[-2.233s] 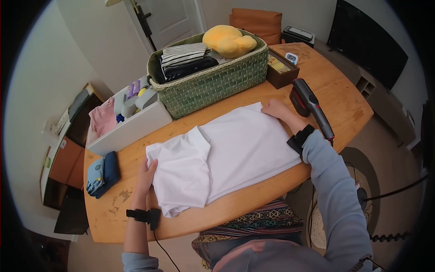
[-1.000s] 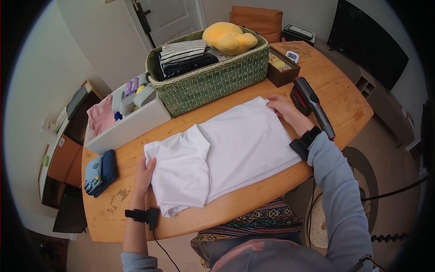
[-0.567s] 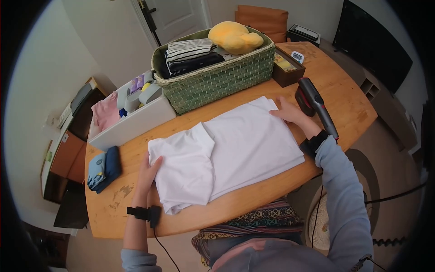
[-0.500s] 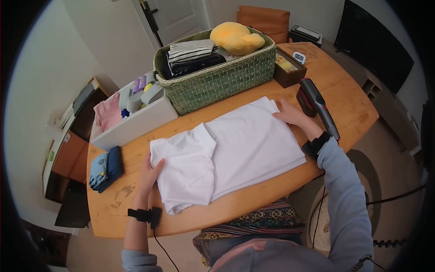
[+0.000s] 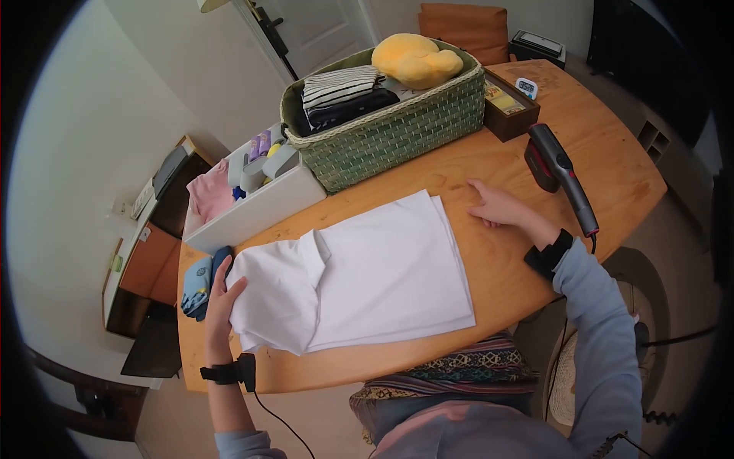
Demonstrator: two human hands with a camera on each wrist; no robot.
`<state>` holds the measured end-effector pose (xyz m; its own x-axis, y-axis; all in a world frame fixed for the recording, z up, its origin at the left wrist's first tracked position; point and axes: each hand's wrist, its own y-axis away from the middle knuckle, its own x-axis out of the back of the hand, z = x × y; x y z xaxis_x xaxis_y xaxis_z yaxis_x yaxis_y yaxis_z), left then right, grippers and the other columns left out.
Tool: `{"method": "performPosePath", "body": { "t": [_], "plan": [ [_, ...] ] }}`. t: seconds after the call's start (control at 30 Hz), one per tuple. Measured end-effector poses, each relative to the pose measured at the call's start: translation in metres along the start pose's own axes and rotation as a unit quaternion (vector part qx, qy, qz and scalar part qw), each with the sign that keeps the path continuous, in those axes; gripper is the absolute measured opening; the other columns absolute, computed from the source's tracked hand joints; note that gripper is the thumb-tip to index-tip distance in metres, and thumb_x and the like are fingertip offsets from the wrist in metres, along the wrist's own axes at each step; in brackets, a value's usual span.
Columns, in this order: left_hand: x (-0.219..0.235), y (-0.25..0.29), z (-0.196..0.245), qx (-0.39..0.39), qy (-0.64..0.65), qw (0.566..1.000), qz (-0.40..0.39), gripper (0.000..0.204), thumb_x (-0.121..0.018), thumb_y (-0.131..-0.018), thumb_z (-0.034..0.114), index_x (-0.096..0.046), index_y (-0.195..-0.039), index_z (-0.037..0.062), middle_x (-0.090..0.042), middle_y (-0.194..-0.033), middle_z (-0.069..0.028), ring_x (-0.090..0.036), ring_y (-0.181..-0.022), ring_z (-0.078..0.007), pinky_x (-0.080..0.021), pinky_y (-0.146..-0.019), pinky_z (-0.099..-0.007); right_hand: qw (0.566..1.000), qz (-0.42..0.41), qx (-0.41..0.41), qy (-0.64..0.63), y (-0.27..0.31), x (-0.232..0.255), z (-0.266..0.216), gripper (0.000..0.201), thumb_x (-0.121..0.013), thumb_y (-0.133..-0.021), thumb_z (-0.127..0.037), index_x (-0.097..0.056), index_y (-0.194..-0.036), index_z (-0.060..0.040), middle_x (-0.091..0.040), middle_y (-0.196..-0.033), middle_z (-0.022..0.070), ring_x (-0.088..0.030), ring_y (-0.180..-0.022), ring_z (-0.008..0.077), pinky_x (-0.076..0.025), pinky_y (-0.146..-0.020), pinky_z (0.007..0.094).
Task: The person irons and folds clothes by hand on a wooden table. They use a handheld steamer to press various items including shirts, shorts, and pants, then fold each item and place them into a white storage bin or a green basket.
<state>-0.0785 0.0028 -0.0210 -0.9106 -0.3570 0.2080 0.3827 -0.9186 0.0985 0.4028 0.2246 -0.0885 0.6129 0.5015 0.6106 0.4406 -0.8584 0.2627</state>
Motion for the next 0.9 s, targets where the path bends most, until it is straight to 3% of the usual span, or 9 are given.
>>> {"method": "performPosePath", "body": {
  "t": [0.23,0.3,0.33,0.43,0.57,0.67,0.77,0.87,0.9],
  "plan": [
    [-0.057,0.005,0.058,-0.055,-0.029,0.993,-0.101,0.067,-0.057,-0.085,0.008,-0.028,-0.145,0.0146,-0.046,-0.130,-0.0126,-0.049,-0.112,-0.0189,-0.039,-0.094,-0.0278,1.000,-0.016,-0.001,0.014,-0.002,0.003,-0.002,0.066,-0.057,-0.086,-0.021,-0.025,-0.141,-0.0030,-0.058,-0.057,0.0054,-0.056,-0.046,0.0146,-0.045,-0.044,0.0262],
    [-0.090,0.006,0.060,-0.138,-0.131,0.975,-0.115,0.073,-0.058,-0.085,0.009,-0.021,-0.148,0.0175,-0.048,-0.127,-0.0119,-0.054,-0.102,-0.0157,-0.046,-0.084,-0.0258,1.000,-0.011,0.002,0.009,-0.001,0.003,-0.001,0.066,-0.057,-0.086,-0.020,-0.026,-0.141,-0.0028,-0.058,-0.057,0.0057,-0.056,-0.046,0.0148,-0.046,-0.044,0.0264],
    [-0.110,0.016,0.075,-0.043,-0.136,0.976,-0.166,0.078,-0.060,-0.087,0.013,-0.012,-0.149,0.0189,-0.050,-0.120,-0.0107,-0.059,-0.086,-0.0117,-0.049,-0.067,-0.0231,1.000,-0.006,0.006,0.003,0.000,0.003,0.000,0.065,-0.057,-0.086,-0.019,-0.026,-0.141,-0.0026,-0.058,-0.057,0.0059,-0.056,-0.046,0.0150,-0.046,-0.045,0.0265],
    [-0.151,0.024,0.067,-0.091,-0.125,0.955,-0.251,0.081,-0.060,-0.089,0.016,-0.006,-0.149,0.0190,-0.052,-0.112,-0.0097,-0.060,-0.070,-0.0092,-0.047,-0.055,-0.0218,1.000,0.007,0.007,0.019,0.001,0.001,0.001,0.064,-0.056,-0.085,-0.018,-0.027,-0.140,-0.0025,-0.059,-0.057,0.0059,-0.056,-0.047,0.0154,-0.046,-0.046,0.0271],
    [-0.155,0.014,0.055,-0.113,-0.165,0.952,-0.234,0.069,-0.059,-0.090,0.016,-0.020,-0.147,0.0142,-0.052,-0.110,-0.0110,-0.060,-0.066,-0.0121,-0.048,-0.057,-0.0226,0.998,0.015,0.013,0.058,0.000,0.000,0.005,0.064,-0.055,-0.084,-0.018,-0.028,-0.139,-0.0023,-0.059,-0.057,0.0055,-0.057,-0.047,0.0158,-0.046,-0.046,0.0275],
    [-0.143,0.005,0.039,-0.100,-0.250,0.936,-0.226,0.056,-0.060,-0.089,0.015,-0.036,-0.139,0.0089,-0.052,-0.110,-0.0140,-0.061,-0.070,-0.0164,-0.049,-0.057,-0.0248,0.998,0.021,0.024,0.060,-0.002,-0.002,0.005,0.063,-0.054,-0.084,-0.018,-0.029,-0.139,-0.0025,-0.059,-0.057,0.0052,-0.057,-0.047,0.0160,-0.046,-0.046,0.0276],
    [-0.136,0.012,0.026,-0.245,-0.434,0.852,-0.163,0.049,-0.061,-0.087,0.019,-0.046,-0.132,0.0068,-0.050,-0.121,-0.0183,-0.061,-0.092,-0.0278,-0.051,-0.073,-0.0317,0.998,0.020,0.015,0.050,0.001,-0.002,-0.001,0.063,-0.053,-0.084,-0.018,-0.028,-0.140,-0.0034,-0.060,-0.059,0.0061,-0.057,-0.047,0.0157,-0.046,-0.045,0.0270],
    [-0.130,0.011,-0.011,-0.311,-0.501,0.795,-0.141,0.056,-0.063,-0.085,0.022,-0.043,-0.135,0.0084,-0.041,-0.135,-0.0215,-0.044,-0.120,-0.0365,-0.041,-0.097,-0.0408,0.999,0.022,-0.006,0.048,0.001,-0.013,-0.003,0.057,-0.053,-0.085,-0.021,-0.034,-0.135,-0.0039,-0.061,-0.063,0.0098,-0.059,-0.051,0.0196,-0.047,-0.049,0.0309],
    [-0.129,0.010,-0.023,-0.309,-0.525,0.778,-0.152,0.058,-0.063,-0.085,0.023,-0.041,-0.136,0.0085,-0.036,-0.139,-0.0221,-0.035,-0.128,-0.0375,-0.032,-0.103,-0.0431,0.986,0.109,0.086,0.097,-0.007,-0.029,0.004,0.049,-0.054,-0.085,-0.023,-0.041,-0.128,-0.0032,-0.062,-0.065,0.0116,-0.060,-0.054,0.0221,-0.048,-0.052,0.0332]
  ]
}}
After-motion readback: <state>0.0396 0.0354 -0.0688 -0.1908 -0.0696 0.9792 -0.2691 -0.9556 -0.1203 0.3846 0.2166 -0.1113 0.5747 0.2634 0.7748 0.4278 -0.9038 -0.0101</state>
